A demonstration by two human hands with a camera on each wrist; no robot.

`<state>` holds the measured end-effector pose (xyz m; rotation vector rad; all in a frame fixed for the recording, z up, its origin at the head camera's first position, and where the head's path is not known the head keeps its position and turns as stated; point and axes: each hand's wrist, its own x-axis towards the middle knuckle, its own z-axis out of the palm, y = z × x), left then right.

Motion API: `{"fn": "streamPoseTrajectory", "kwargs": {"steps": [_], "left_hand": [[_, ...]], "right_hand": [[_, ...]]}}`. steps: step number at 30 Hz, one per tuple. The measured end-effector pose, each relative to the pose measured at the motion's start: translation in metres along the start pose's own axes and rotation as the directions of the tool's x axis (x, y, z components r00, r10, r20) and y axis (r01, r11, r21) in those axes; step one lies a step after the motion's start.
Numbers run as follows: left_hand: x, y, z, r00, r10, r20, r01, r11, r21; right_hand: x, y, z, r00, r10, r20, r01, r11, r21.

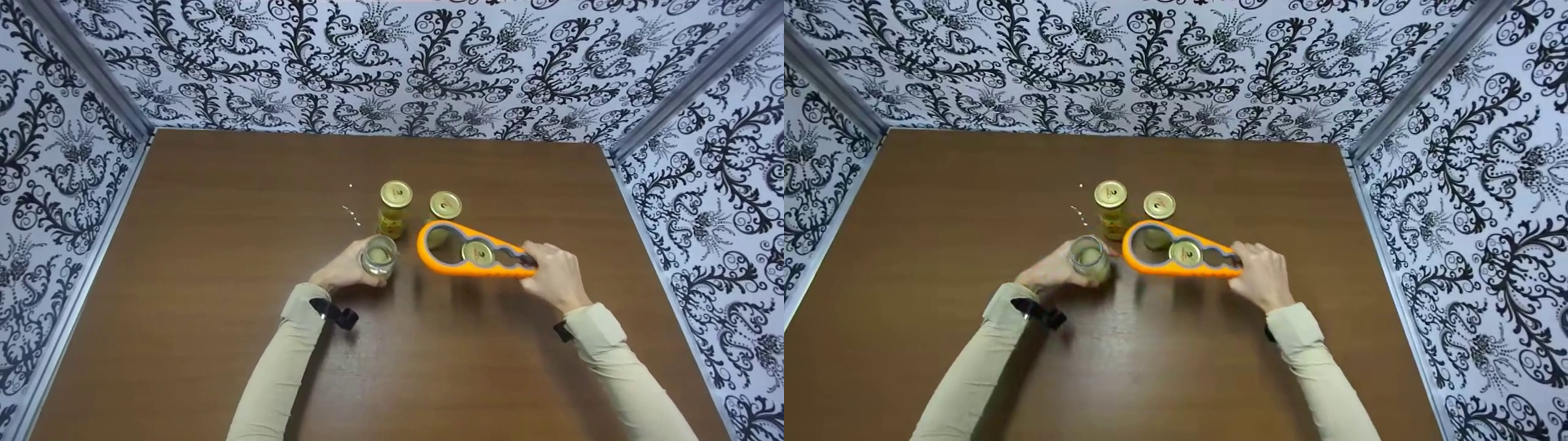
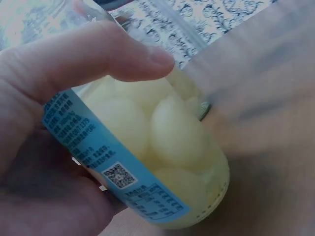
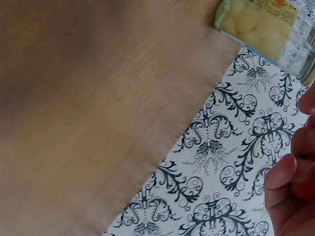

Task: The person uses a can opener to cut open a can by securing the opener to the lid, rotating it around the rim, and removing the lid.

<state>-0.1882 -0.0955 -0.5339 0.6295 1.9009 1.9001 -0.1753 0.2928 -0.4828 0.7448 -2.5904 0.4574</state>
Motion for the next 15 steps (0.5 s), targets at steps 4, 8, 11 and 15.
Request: {"fn": "streamPoseTrajectory", "kwargs": {"steps": [4, 8, 11, 15], "left_hand": [[0.000, 0.000, -0.011, 0.999, -0.030, -0.023, 0.031, 0.999, 0.020], [-0.001, -0.003, -0.020, 0.997, -0.059, -0.046, 0.061, 0.998, 0.033], [-0.002, -0.007, -0.025, 0.997, -0.064, -0.050, 0.064, 0.998, 0.006], [-0.003, -0.011, -0.030, 0.995, -0.078, -0.059, 0.077, 0.997, -0.016]], "right_hand": [[-0.005, 0.002, 0.002, 1.000, 0.019, 0.013, -0.018, 0.999, -0.036], [-0.009, 0.004, 0.005, 1.000, 0.018, 0.009, -0.018, 0.998, -0.059], [-0.012, 0.006, 0.008, 1.000, 0.010, 0.006, -0.009, 0.997, -0.072], [-0.014, 0.006, 0.011, 1.000, 0.009, 0.000, -0.009, 0.997, -0.079]]}}
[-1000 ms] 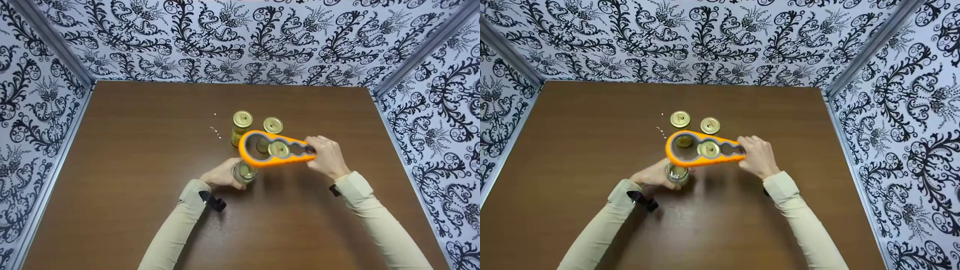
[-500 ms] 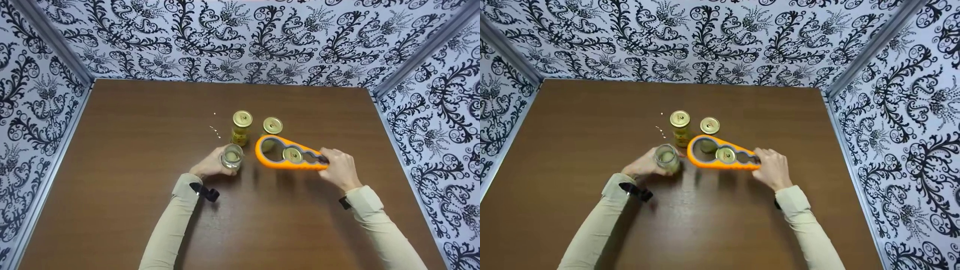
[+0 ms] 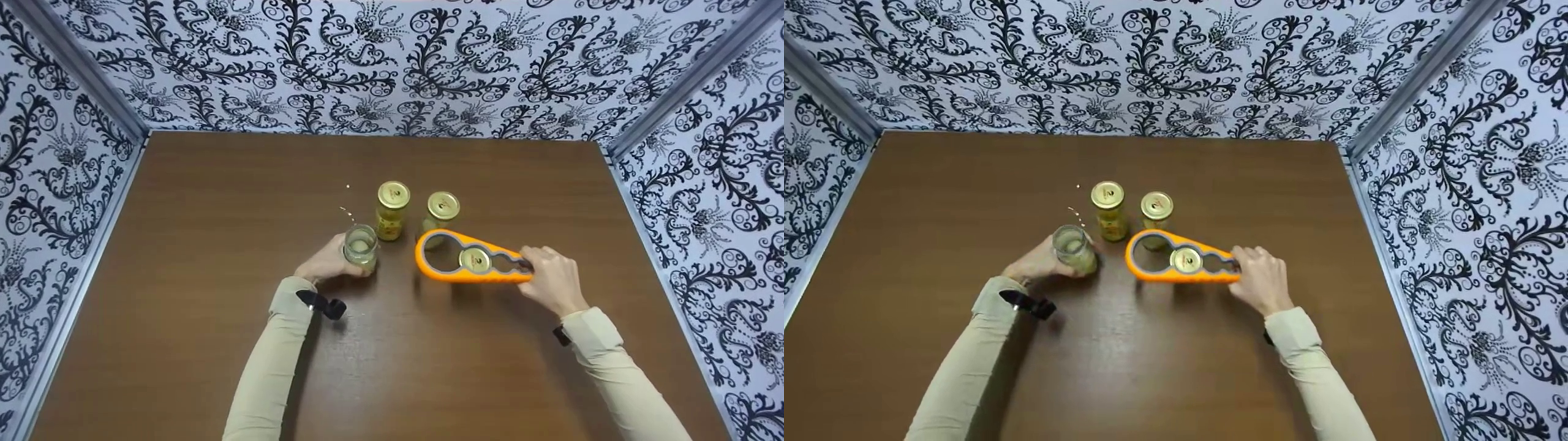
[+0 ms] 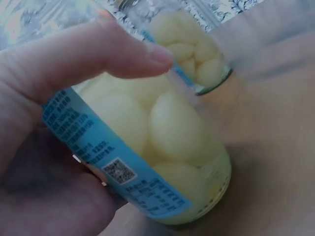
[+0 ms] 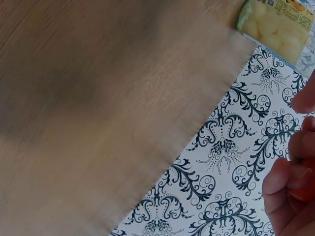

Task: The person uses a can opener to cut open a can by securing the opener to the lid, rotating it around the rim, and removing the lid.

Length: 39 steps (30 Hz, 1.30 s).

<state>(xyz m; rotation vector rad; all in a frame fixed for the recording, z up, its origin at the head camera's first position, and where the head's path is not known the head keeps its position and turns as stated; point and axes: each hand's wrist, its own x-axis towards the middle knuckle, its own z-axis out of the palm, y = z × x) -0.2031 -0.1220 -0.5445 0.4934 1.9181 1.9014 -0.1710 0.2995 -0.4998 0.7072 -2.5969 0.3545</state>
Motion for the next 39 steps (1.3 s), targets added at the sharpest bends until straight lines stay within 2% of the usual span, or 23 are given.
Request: {"fn": "streamPoseTrajectory", "kwargs": {"steps": [4, 6, 11, 13, 17, 25, 30, 33, 39], "left_hand": [[0.000, -0.001, -0.007, 1.000, -0.011, -0.025, 0.013, 0.998, 0.054], [0.000, -0.001, -0.012, 0.999, -0.018, -0.040, 0.020, 0.999, 0.050], [-0.002, 0.016, -0.019, 0.995, -0.053, -0.083, 0.053, 0.999, 0.005], [-0.003, 0.024, -0.021, 0.992, -0.060, -0.114, 0.061, 0.998, 0.011], [0.001, 0.023, -0.029, 0.984, -0.053, -0.172, 0.057, 0.998, 0.019], [0.011, 0.024, -0.045, 0.974, -0.005, -0.224, 0.011, 1.000, 0.025], [0.014, 0.027, -0.052, 0.961, -0.014, -0.275, 0.026, 0.999, 0.039], [0.015, 0.028, -0.055, 0.957, -0.033, -0.289, 0.040, 0.999, 0.021], [0.018, 0.029, -0.056, 0.962, -0.045, -0.267, 0.055, 0.998, 0.028]], "right_hand": [[-0.003, -0.004, 0.001, 1.000, 0.005, -0.005, -0.005, 1.000, 0.001], [-0.003, -0.007, 0.000, 1.000, 0.008, -0.003, -0.008, 1.000, -0.001], [-0.006, -0.011, 0.001, 1.000, 0.019, 0.003, -0.019, 1.000, 0.001], [-0.009, -0.012, 0.002, 1.000, 0.025, 0.005, -0.025, 1.000, 0.005], [-0.015, -0.012, 0.006, 0.999, 0.042, 0.009, -0.042, 0.999, 0.008], [-0.018, -0.014, 0.007, 0.998, 0.056, 0.005, -0.056, 0.998, 0.009], [-0.017, -0.015, 0.008, 0.998, 0.059, 0.000, -0.059, 0.998, 0.013], [-0.018, -0.016, 0.008, 0.998, 0.061, 0.005, -0.061, 0.998, 0.012], [-0.021, -0.017, 0.007, 0.998, 0.065, -0.009, -0.065, 0.998, -0.001]]}}
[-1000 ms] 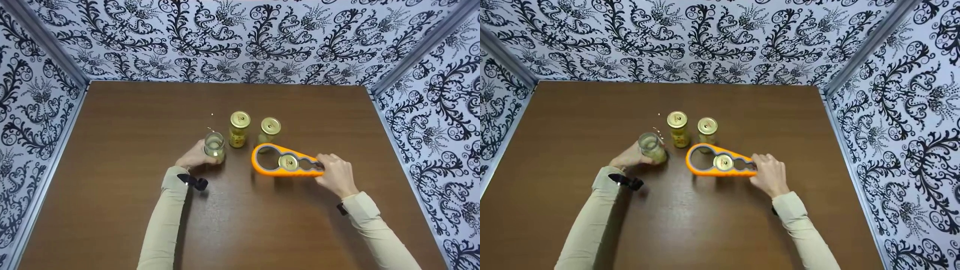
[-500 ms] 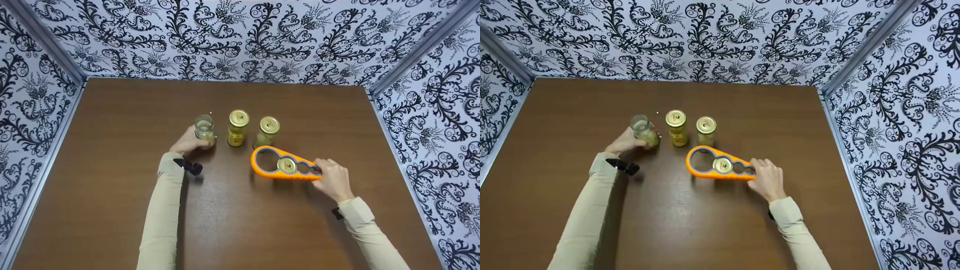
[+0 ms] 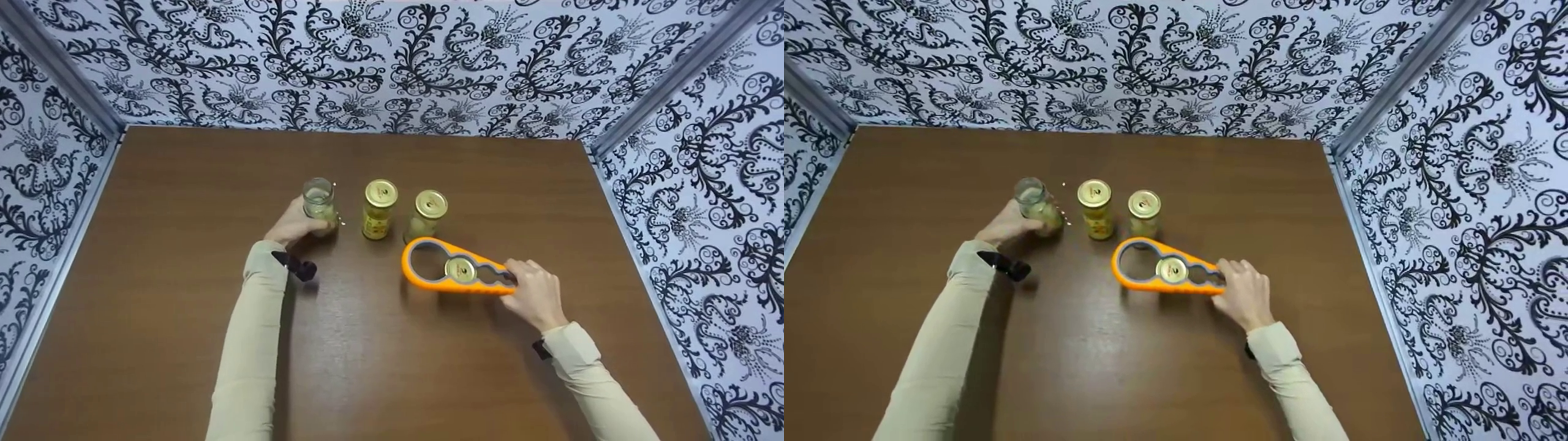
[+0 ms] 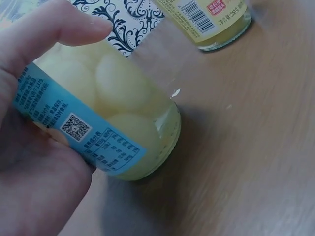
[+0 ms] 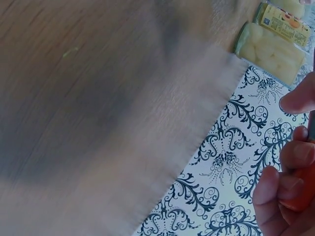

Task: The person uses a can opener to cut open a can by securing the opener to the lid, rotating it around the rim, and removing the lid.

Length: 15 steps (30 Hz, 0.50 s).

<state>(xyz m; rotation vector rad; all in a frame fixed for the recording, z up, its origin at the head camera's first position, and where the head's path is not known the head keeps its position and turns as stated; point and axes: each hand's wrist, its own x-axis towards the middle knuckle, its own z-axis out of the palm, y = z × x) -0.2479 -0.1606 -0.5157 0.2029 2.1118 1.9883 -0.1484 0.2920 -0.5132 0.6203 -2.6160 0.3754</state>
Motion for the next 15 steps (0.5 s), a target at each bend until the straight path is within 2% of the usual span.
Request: {"fn": "streamPoseTrajectory", "kwargs": {"steps": [3, 8, 11, 15], "left_hand": [[-0.001, 0.001, -0.001, 1.000, -0.011, 0.000, 0.011, 1.000, 0.009], [0.000, 0.001, -0.001, 1.000, -0.017, 0.008, 0.018, 0.999, -0.040], [-0.002, -0.001, -0.004, 1.000, -0.018, -0.001, 0.018, 1.000, -0.008], [-0.003, -0.014, -0.017, 0.999, -0.014, -0.029, 0.015, 0.999, 0.036]], "right_hand": [[0.000, -0.001, 0.001, 1.000, 0.005, -0.005, -0.005, 1.000, 0.002], [-0.001, -0.003, 0.001, 1.000, 0.016, -0.006, -0.016, 1.000, 0.011], [-0.001, -0.004, 0.000, 1.000, 0.020, -0.021, -0.020, 0.999, 0.025], [-0.001, -0.006, -0.002, 0.999, 0.029, -0.045, -0.027, 0.999, 0.042]]}}
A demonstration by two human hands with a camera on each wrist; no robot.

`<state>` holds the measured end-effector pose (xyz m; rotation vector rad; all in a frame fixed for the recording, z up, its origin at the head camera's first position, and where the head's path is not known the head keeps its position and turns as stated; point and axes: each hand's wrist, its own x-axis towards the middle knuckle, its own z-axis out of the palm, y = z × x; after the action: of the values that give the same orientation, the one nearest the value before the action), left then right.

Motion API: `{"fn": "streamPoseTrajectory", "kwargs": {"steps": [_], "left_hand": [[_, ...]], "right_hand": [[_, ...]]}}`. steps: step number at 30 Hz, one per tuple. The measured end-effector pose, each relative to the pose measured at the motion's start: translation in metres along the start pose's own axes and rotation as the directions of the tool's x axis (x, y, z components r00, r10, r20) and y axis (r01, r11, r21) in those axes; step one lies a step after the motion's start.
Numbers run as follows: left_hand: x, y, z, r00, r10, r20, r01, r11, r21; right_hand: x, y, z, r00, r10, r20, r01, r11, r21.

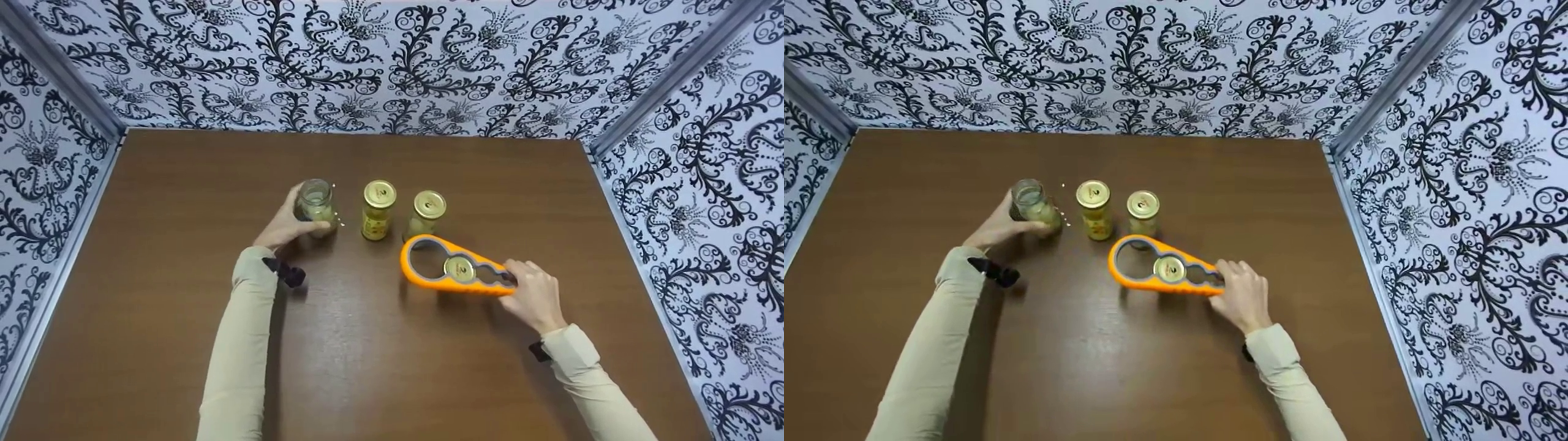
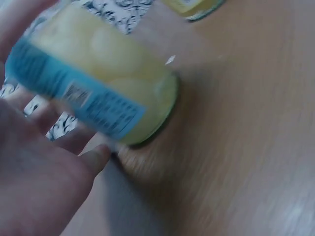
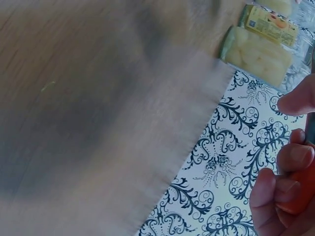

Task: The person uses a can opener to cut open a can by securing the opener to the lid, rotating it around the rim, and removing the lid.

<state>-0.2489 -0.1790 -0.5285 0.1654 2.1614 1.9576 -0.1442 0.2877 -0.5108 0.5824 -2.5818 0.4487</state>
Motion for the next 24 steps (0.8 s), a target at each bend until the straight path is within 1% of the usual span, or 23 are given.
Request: {"fn": "streamPoseTrajectory", "kwargs": {"steps": [2, 4, 8, 9, 12, 15, 17, 18, 20, 21, 23, 24], "left_hand": [[-0.001, -0.008, -0.009, 1.000, 0.017, -0.006, -0.017, 1.000, -0.014], [-0.004, -0.015, -0.019, 0.999, 0.041, -0.006, -0.041, 0.997, -0.058], [-0.016, -0.022, -0.036, 0.994, 0.105, -0.001, -0.104, 0.988, -0.113], [-0.020, -0.024, -0.039, 0.994, 0.114, -0.007, -0.114, 0.985, -0.128], [-0.031, -0.026, -0.046, 0.992, 0.112, -0.053, -0.118, 0.986, -0.116], [-0.043, -0.027, -0.048, 0.988, 0.102, -0.113, -0.111, 0.991, -0.080], [-0.051, -0.024, -0.047, 0.986, 0.092, -0.142, -0.102, 0.992, -0.067], [-0.055, -0.020, -0.046, 0.985, 0.090, -0.148, -0.100, 0.993, -0.066], [-0.060, -0.021, -0.043, 0.983, 0.093, -0.160, -0.105, 0.992, -0.066], [-0.062, -0.021, -0.041, 0.982, 0.094, -0.162, -0.108, 0.991, -0.081], [-0.064, -0.024, -0.037, 0.982, 0.101, -0.159, -0.118, 0.988, -0.098], [-0.064, -0.027, -0.036, 0.982, 0.107, -0.157, -0.124, 0.987, -0.106]], "right_hand": [[0.001, -0.001, -0.001, 1.000, 0.006, -0.004, -0.006, 1.000, 0.006], [0.001, -0.003, -0.002, 1.000, 0.014, -0.003, -0.014, 1.000, 0.014], [0.001, -0.005, -0.003, 1.000, 0.028, 0.005, -0.028, 0.999, 0.035], [0.001, -0.005, -0.003, 1.000, 0.030, 0.005, -0.031, 0.999, 0.039], [0.000, -0.007, -0.001, 0.999, 0.036, 0.011, -0.036, 0.998, 0.048], [0.000, -0.008, 0.001, 0.999, 0.038, 0.019, -0.039, 0.998, 0.054], [-0.001, -0.009, 0.003, 0.999, 0.039, 0.026, -0.041, 0.998, 0.057], [-0.001, -0.010, 0.004, 0.999, 0.039, 0.028, -0.040, 0.997, 0.059], [-0.002, -0.011, 0.005, 0.999, 0.042, 0.033, -0.044, 0.997, 0.058], [-0.003, -0.012, 0.006, 0.998, 0.045, 0.036, -0.047, 0.997, 0.057], [-0.003, -0.013, 0.006, 0.998, 0.051, 0.042, -0.053, 0.997, 0.055], [-0.004, -0.014, 0.007, 0.997, 0.055, 0.045, -0.058, 0.997, 0.055]]}}
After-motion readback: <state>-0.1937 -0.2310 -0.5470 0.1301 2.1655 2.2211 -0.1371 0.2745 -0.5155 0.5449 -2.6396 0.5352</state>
